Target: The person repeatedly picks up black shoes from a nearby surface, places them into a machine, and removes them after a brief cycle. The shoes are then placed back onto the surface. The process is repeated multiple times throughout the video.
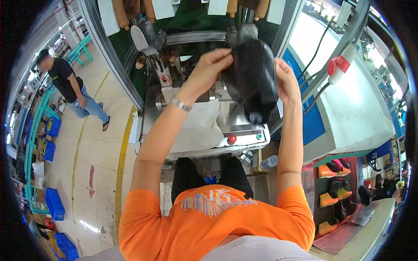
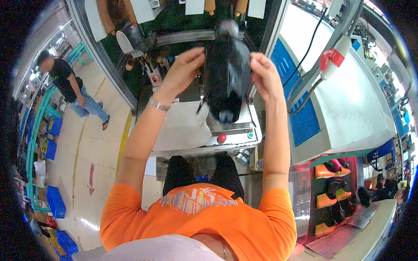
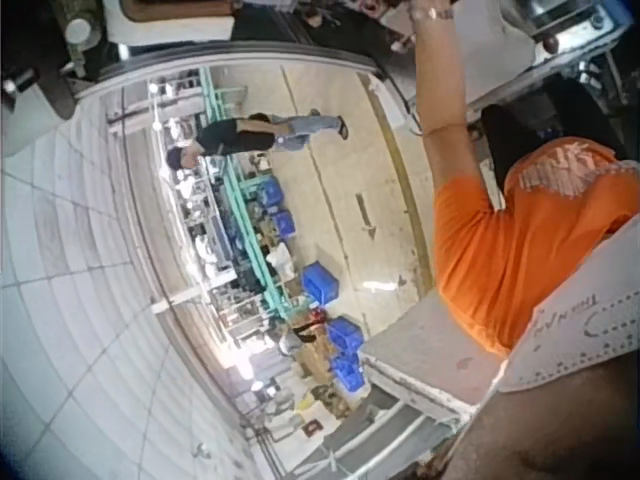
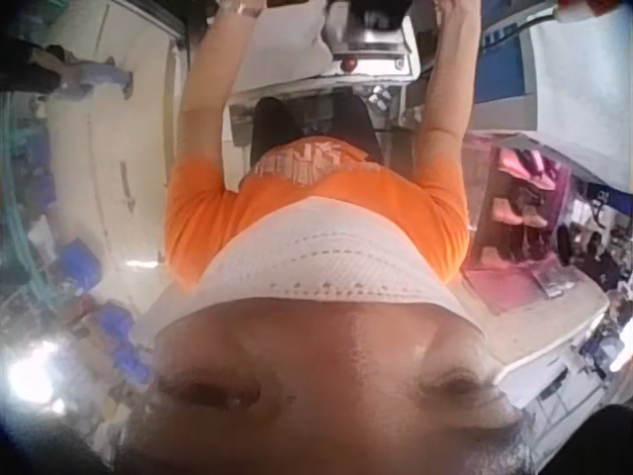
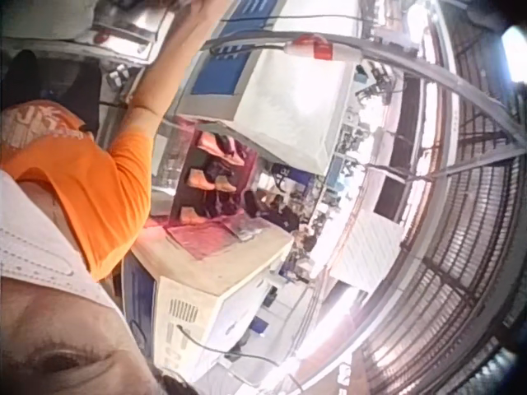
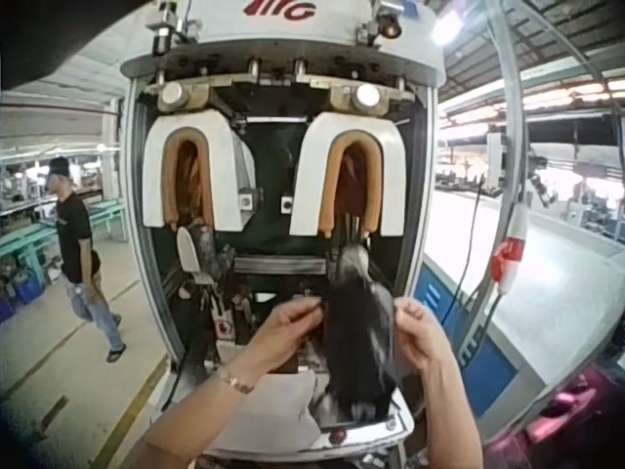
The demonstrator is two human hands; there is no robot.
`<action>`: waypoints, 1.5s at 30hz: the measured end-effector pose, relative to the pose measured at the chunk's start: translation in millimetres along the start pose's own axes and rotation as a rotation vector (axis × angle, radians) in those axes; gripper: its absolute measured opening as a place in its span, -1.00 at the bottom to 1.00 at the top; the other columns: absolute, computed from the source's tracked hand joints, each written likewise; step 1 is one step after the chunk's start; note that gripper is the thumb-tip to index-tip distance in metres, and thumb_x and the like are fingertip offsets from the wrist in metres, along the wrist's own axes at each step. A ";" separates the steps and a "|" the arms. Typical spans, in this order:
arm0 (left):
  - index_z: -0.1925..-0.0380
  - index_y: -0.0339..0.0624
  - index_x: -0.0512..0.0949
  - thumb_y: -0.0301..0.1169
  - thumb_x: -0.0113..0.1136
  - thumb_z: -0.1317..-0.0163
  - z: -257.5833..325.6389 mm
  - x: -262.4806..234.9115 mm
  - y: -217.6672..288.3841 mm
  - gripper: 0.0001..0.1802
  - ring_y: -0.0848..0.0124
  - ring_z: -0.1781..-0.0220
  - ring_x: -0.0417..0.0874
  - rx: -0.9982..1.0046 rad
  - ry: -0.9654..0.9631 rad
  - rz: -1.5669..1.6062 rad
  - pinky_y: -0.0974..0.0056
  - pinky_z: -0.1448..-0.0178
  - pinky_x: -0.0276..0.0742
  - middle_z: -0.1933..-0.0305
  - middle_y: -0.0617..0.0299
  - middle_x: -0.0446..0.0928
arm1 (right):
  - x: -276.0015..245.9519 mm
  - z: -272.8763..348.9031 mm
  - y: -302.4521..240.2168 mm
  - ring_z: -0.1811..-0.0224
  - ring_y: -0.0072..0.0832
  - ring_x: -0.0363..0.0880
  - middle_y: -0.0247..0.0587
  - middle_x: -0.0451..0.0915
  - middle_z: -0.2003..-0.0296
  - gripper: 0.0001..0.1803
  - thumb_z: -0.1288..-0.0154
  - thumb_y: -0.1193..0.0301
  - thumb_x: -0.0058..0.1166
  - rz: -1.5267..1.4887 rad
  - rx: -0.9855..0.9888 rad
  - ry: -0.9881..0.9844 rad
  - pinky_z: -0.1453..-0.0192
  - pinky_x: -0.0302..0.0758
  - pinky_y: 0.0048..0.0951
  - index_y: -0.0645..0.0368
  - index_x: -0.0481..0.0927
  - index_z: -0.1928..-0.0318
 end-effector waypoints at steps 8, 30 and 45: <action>0.17 -0.20 0.53 -0.45 0.17 -0.19 -80.0 -46.1 -18.5 -0.80 0.56 0.13 0.51 -0.048 0.361 0.120 0.49 0.03 0.39 0.18 0.32 0.56 | -16.6 -96.7 14.3 0.38 -0.49 0.61 -0.28 0.62 0.30 -0.79 -0.19 0.51 0.02 -0.182 0.085 0.165 0.29 0.57 -0.51 0.21 0.57 0.14; 0.25 -0.29 0.50 -0.58 0.18 0.00 0.5 -0.6 74.1 -0.75 0.15 0.12 0.53 0.744 0.676 -0.908 0.18 -0.03 0.39 0.21 0.07 0.54 | -73.8 -66.5 78.1 0.31 -0.52 0.56 -0.26 0.61 0.27 -0.77 -0.32 0.27 -0.07 0.133 0.197 0.290 0.29 0.46 -0.52 0.12 0.55 0.18; -0.13 -0.28 0.28 -0.42 0.12 -0.04 47.3 119.7 7.0 -0.41 0.27 0.15 0.49 0.370 0.174 -1.569 0.20 0.06 0.24 -0.11 0.08 0.28 | 0.2 6.1 186.6 -0.02 -0.42 0.42 -0.26 0.46 -0.01 -0.51 -0.36 0.14 -0.21 -0.554 0.228 -0.064 -0.12 0.36 -0.31 0.12 0.31 -0.20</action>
Point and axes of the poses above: each hand's wrist, its own z-axis away from the middle knuckle, its own x-axis out of the palm, y = z × x, the point moved 10 cm from there along -z, towards the middle knuckle
